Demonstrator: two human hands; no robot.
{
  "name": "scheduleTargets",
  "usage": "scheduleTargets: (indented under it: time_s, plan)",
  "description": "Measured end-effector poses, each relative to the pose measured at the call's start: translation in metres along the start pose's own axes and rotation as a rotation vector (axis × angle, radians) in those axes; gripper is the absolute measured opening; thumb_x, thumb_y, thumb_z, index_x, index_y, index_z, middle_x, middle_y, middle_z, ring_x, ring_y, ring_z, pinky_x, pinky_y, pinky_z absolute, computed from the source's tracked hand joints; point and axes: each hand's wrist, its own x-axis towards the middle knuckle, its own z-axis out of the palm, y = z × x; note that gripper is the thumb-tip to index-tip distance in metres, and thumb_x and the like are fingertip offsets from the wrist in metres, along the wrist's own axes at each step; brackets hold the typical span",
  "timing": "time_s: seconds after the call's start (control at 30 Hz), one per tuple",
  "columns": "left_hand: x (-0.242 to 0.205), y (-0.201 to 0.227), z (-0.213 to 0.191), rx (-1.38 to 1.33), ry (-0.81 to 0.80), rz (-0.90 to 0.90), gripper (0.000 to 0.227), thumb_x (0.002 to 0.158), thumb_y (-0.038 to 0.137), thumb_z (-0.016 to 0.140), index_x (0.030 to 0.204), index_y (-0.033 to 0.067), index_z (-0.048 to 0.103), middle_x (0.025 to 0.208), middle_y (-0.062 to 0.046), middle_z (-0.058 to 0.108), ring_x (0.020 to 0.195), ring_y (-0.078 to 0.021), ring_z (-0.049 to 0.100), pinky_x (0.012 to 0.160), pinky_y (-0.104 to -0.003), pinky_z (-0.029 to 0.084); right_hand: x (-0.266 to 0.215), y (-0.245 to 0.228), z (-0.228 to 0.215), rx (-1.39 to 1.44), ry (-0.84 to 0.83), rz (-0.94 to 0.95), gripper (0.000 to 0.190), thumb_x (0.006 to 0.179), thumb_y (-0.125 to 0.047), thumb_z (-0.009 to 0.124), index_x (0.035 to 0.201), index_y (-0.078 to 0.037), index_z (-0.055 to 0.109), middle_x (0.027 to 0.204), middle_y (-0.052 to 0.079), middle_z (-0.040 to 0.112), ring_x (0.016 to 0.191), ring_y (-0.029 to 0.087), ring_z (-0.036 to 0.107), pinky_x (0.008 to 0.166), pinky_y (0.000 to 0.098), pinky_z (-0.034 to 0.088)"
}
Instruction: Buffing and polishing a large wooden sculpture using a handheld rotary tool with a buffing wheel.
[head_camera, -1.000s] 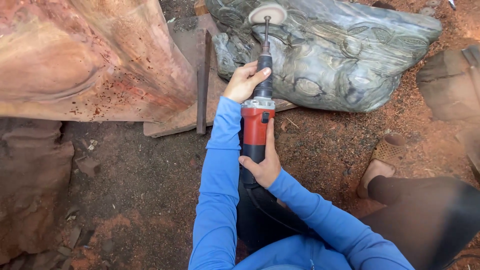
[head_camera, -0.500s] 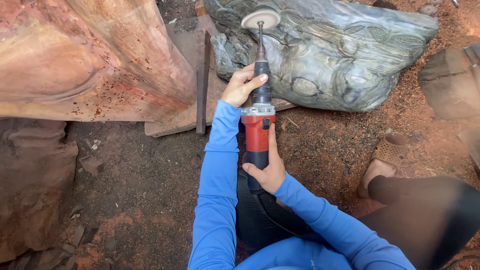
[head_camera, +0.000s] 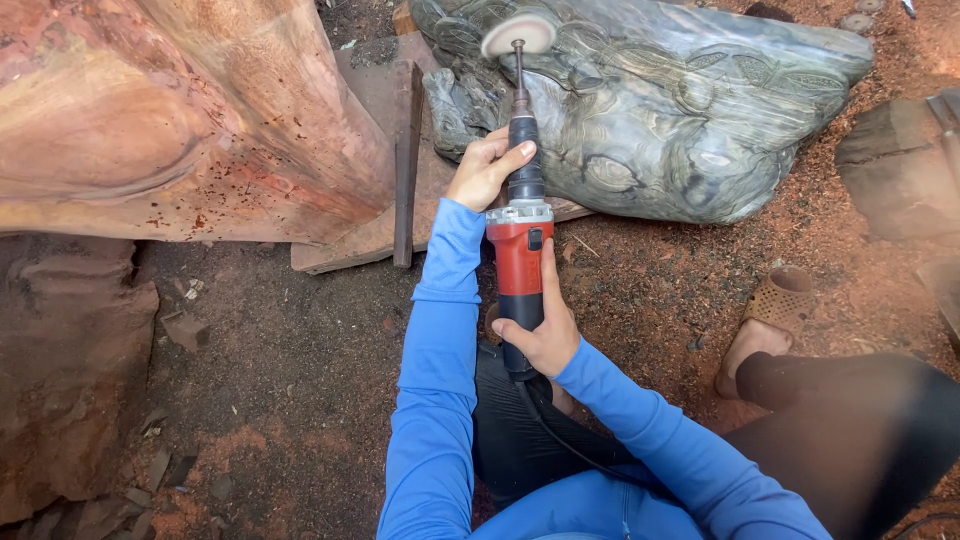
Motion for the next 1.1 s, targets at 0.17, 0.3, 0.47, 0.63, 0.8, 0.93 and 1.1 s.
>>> scheduleTargets:
  time_s: [0.17,0.3,0.47,0.63,0.8,0.93,1.1]
  plan:
    - [-0.001,0.003,0.002,0.024,0.036,-0.017,0.034,0.091,0.03,0.083,0.084,-0.0037,0.079,0.125,-0.017,0.064,0.119,-0.0252,0.058,0.111,-0.046,0.041,0.006,0.002,-0.004,0.035,0.0,-0.023,0.127,0.076,-0.038,0.084,0.166,-0.022,-0.004,0.12,0.026,0.065,0.098,0.042,0.073,0.075,0.0509,0.062]
    - [0.004,-0.009,0.001,0.065,0.079,-0.039,0.037,0.09,0.033,0.084,0.082,-0.0024,0.079,0.123,-0.016,0.065,0.119,-0.0264,0.06,0.11,-0.044,0.043,0.009,0.006,-0.01,0.001,-0.035,-0.048,0.127,0.077,-0.037,0.084,0.166,-0.022,-0.005,0.121,0.027,0.066,0.098,0.043,0.073,0.073,0.0529,0.062]
    - [0.009,-0.021,0.003,0.135,0.116,-0.026,0.037,0.09,0.037,0.084,0.082,0.0003,0.081,0.121,-0.014,0.067,0.116,-0.0287,0.063,0.108,-0.045,0.044,0.013,-0.001,-0.014,-0.001,-0.025,-0.038,0.125,0.077,-0.032,0.084,0.166,-0.023,-0.004,0.125,0.026,0.064,0.099,0.04,0.073,0.072,0.0534,0.062]
    - [0.01,-0.02,0.004,0.173,0.135,-0.038,0.036,0.089,0.037,0.084,0.079,0.0026,0.08,0.119,-0.012,0.07,0.115,-0.0274,0.066,0.106,-0.043,0.047,0.013,-0.005,-0.019,-0.015,-0.032,-0.003,0.125,0.076,-0.033,0.085,0.166,-0.026,-0.002,0.126,0.026,0.064,0.1,0.04,0.073,0.072,0.0532,0.063]
    - [0.013,-0.03,0.011,0.262,0.095,-0.027,0.036,0.091,0.042,0.081,0.088,0.0061,0.081,0.131,-0.016,0.064,0.128,-0.0395,0.057,0.113,-0.047,0.042,0.006,-0.002,-0.021,0.006,-0.037,0.018,0.128,0.077,-0.033,0.086,0.165,-0.025,-0.007,0.127,0.028,0.06,0.1,0.043,0.072,0.073,0.052,0.064]
    - [0.018,-0.041,0.016,0.342,0.094,-0.172,0.048,0.087,0.055,0.082,0.092,0.0072,0.08,0.148,-0.016,0.05,0.138,-0.0414,0.048,0.12,-0.048,0.037,-0.001,-0.001,-0.022,-0.004,0.004,0.009,0.127,0.078,-0.031,0.085,0.165,-0.025,-0.006,0.125,0.026,0.061,0.099,0.041,0.073,0.073,0.0503,0.065]
    - [0.011,-0.021,0.031,0.339,0.098,-0.127,0.043,0.087,0.051,0.08,0.089,0.0084,0.081,0.125,-0.012,0.063,0.121,-0.0365,0.063,0.109,-0.043,0.048,-0.008,0.0,-0.028,0.026,0.006,0.006,0.128,0.078,-0.03,0.085,0.165,-0.025,-0.008,0.122,0.025,0.061,0.096,0.04,0.074,0.07,0.0491,0.066]
